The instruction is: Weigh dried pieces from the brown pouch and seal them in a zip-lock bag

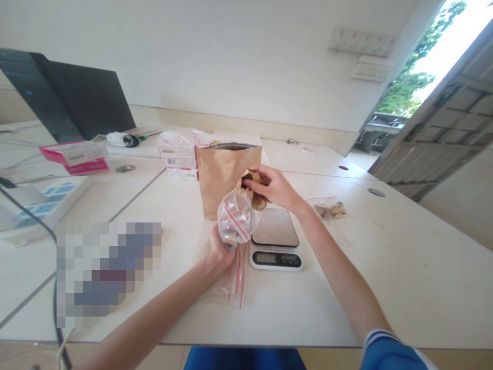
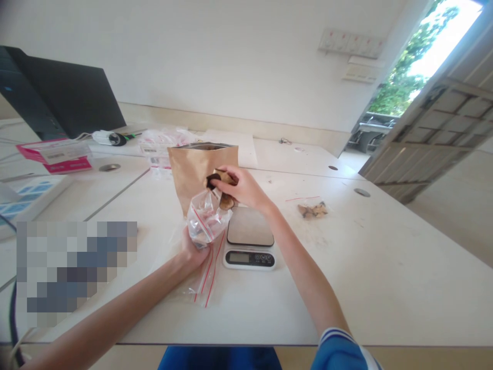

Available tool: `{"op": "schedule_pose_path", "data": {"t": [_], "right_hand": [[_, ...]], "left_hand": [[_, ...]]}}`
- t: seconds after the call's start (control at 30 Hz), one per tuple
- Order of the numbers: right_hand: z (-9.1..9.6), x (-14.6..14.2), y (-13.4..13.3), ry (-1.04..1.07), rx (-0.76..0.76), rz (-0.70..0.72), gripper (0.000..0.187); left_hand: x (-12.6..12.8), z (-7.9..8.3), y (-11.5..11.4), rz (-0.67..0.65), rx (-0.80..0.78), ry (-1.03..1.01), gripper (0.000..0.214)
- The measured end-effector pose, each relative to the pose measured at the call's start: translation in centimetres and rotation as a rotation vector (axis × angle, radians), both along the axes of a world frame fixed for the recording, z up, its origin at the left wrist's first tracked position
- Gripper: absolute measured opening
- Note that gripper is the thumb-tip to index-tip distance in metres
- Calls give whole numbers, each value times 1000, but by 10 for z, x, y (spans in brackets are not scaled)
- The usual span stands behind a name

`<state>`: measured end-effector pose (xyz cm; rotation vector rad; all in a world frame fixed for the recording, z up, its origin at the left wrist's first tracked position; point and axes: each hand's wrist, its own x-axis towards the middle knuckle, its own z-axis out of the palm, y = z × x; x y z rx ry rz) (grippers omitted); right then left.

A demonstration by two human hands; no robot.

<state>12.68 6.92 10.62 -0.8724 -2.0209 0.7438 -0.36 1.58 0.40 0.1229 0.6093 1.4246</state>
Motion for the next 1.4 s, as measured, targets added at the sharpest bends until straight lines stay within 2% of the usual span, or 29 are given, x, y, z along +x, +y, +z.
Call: {"op": "schedule_pose_path", "data": {"t": [0.07,0.2,0.27,0.37,0.5,0.67,0.83,1.1,1.23,1.4], "right_hand": [[10,-2,15,75,99,-142,29],[34,-11,54,81,416,-372,32],[42,-19,70,29,534,-406,34],[48,-30,82,-35,609,-402,32],[54,-40,86,-31,633,-405,24],[60,-52,88,-76,649,-386,23],[57,-62,84,-176,563,-205,19],[58,-49,66,-187,495,-14,15],[54,-40,59,-159,484,-14,15],[45,-31,51,-125,518,-87,14]], "left_hand": [[0,3,-2,9,-28,8,25],[-1,7,-4,11,-54,9,31],[-1,8,-4,13,-63,8,33],[-1,9,-4,17,-73,5,35],[-1,8,-3,13,-69,-8,29],[-2,7,-5,2,-55,-25,30],[-2,9,-6,3,-36,-58,38],[-4,12,-8,16,-46,-71,42],[-4,10,-7,23,-43,-70,40],[-5,5,-4,0,-21,-54,36]]}}
